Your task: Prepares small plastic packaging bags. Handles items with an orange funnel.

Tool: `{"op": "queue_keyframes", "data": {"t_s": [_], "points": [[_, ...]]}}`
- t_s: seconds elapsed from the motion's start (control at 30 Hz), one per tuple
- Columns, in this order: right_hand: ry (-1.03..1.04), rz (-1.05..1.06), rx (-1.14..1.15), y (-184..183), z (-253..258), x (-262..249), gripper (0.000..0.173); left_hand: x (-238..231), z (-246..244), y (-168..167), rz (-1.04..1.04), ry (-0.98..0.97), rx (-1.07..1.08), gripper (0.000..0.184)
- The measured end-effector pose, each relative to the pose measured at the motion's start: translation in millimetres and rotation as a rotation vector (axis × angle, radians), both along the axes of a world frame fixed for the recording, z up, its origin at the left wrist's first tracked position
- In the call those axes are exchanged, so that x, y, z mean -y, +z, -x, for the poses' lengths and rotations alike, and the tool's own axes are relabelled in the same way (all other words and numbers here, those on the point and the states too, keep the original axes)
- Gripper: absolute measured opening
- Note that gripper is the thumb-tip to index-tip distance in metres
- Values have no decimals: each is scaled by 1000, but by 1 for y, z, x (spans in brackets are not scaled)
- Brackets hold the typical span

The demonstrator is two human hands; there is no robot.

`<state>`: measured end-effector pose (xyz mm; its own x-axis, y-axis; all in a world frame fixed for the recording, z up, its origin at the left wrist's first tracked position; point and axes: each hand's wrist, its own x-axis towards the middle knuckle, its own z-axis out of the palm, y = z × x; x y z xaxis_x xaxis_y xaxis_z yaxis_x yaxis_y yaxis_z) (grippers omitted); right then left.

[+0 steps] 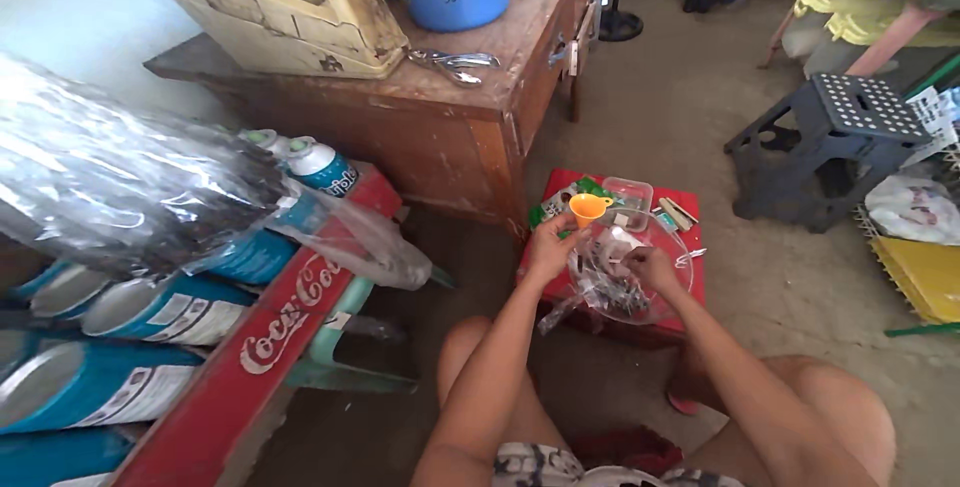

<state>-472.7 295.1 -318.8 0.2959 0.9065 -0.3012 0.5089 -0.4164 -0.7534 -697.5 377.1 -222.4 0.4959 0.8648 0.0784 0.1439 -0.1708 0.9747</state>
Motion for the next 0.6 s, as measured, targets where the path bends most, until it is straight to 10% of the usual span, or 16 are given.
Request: {"op": "queue_keyframes", "data": {"t_s": [0.3,0.6], "points": [[-121,-23,-25,26,-23,32,21,4,-11,-19,36,-34,-128,26],[-217,-331,-45,132,-28,54,14,14,-21,-27,29,-52,-242,29]]}}
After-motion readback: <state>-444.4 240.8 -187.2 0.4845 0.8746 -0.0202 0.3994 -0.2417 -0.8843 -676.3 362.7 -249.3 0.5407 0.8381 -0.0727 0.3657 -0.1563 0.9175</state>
